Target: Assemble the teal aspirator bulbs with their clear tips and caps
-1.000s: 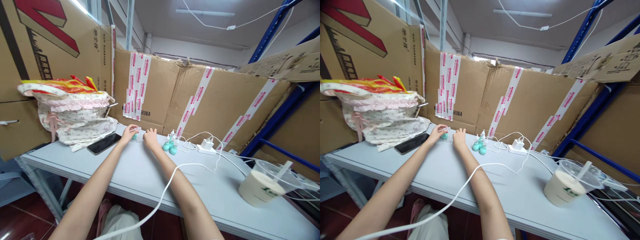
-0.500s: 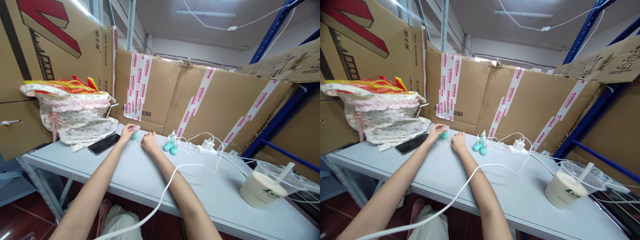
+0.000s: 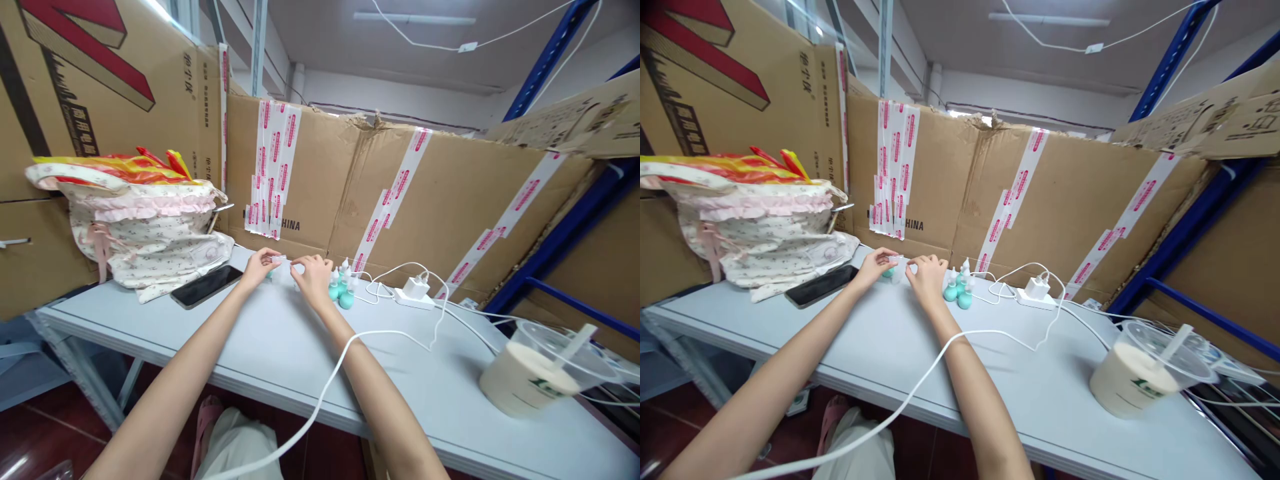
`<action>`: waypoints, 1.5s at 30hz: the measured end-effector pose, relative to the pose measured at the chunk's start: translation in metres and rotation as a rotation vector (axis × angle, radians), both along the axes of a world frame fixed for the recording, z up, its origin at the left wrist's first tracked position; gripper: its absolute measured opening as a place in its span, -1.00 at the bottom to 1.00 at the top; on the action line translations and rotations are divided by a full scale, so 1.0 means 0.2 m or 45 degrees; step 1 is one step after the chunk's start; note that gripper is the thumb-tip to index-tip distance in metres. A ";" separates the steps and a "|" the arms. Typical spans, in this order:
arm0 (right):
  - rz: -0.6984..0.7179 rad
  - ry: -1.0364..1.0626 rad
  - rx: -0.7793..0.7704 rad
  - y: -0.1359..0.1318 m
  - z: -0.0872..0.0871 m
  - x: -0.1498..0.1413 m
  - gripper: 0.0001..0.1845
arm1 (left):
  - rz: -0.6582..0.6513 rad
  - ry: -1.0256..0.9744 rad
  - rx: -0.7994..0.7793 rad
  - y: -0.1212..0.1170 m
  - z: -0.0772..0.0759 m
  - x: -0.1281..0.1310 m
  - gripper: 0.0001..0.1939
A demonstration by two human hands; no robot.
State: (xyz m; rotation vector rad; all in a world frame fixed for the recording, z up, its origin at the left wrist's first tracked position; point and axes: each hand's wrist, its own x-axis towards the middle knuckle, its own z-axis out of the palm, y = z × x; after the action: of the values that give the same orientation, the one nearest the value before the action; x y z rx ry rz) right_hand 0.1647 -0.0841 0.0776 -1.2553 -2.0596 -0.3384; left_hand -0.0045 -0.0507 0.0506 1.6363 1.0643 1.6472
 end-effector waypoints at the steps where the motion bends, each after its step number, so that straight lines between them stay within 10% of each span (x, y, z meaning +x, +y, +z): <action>1: 0.009 0.062 0.031 -0.02 0.00 0.01 -0.78 | -0.037 0.045 0.001 -0.01 0.00 0.02 -0.60; 28: 0.180 0.290 0.095 -0.03 -0.06 0.08 -0.76 | -0.412 0.013 -0.197 -0.13 0.06 0.11 -0.58; 45: 0.194 0.319 0.044 -0.01 -0.08 0.07 -0.74 | -0.364 -0.048 -0.209 -0.13 0.07 0.09 -0.60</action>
State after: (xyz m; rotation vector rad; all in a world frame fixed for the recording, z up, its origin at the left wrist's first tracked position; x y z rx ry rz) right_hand 0.1780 -0.0871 0.0606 -1.0550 -1.9113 -0.1378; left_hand 0.0125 -0.0764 0.0649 1.5623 0.8757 1.3629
